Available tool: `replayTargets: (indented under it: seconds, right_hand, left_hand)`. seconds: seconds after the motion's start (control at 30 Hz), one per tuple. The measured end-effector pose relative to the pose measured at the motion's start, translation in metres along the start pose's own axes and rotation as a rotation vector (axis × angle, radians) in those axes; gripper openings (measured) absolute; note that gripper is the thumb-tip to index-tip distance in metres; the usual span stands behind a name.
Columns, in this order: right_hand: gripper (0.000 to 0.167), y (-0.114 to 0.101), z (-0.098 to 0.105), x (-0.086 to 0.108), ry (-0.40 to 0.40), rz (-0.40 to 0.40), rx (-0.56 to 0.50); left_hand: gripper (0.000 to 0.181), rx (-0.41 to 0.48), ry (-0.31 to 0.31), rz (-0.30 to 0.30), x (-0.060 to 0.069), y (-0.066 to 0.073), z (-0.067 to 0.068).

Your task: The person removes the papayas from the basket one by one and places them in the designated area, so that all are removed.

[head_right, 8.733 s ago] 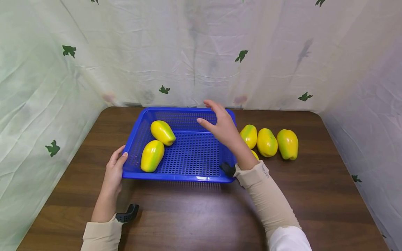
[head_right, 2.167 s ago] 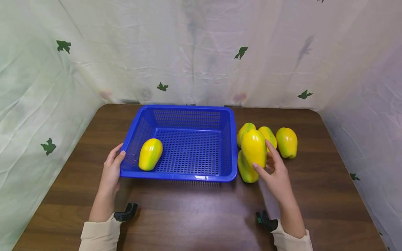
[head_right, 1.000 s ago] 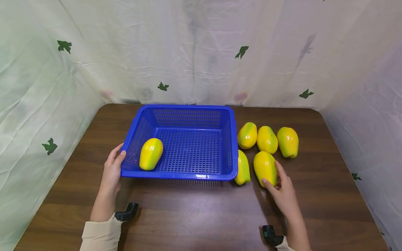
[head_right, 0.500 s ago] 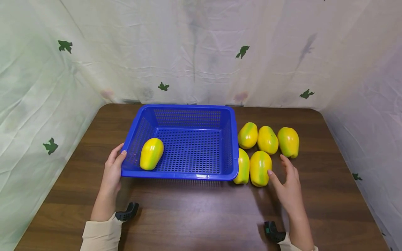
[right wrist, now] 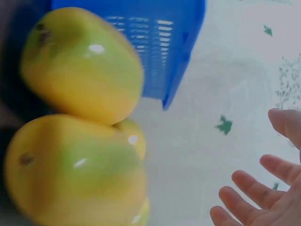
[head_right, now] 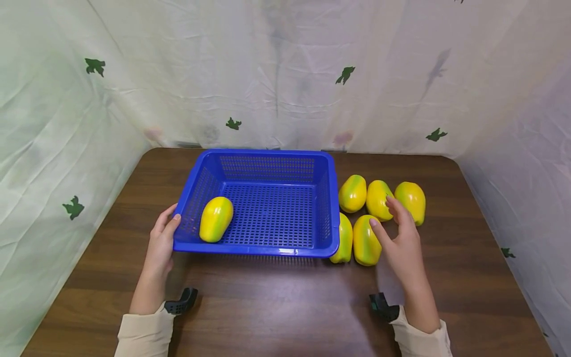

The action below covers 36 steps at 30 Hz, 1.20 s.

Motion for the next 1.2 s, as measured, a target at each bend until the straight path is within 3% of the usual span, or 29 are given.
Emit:
replayTargets:
  seconds: [0.17, 0.53, 0.93, 1.1, 1.2]
  right_hand:
    - [0.059, -0.013, -0.003, -0.015, -0.030, 0.035, -0.010]
    - [0.054, -0.052, -0.024, -0.042, -0.107, 0.192, -0.103]
    - [0.049, -0.115, -0.063, -0.067, -0.328, 0.249, -0.182]
    - [0.048, -0.126, -0.079, -0.077, -0.405, 0.266, -0.186]
    - [0.051, -0.114, -0.096, -0.088, -0.447, 0.296, -0.167]
  left_hand:
    - [0.045, 0.003, -0.007, -0.003, 0.001, 0.001, 0.000]
    - [0.045, 0.013, -0.006, -0.006, 0.001, 0.002, -0.001]
    - [0.046, 0.002, -0.011, 0.001, 0.002, 0.002, -0.001]
    - [0.046, -0.004, -0.012, 0.005, 0.002, 0.002, -0.001]
    - [0.046, -0.004, -0.013, 0.009, 0.003, 0.003, -0.001]
Point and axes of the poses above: each hand's wrist, its own x-axis away from the middle knuckle, its own z-axis out of the back of the hand, y = z × x, the point moved 2 cm from there along -x, towards the middle knuckle, and after that the axes turned 1 degree about -x, right-handed, at the moved point
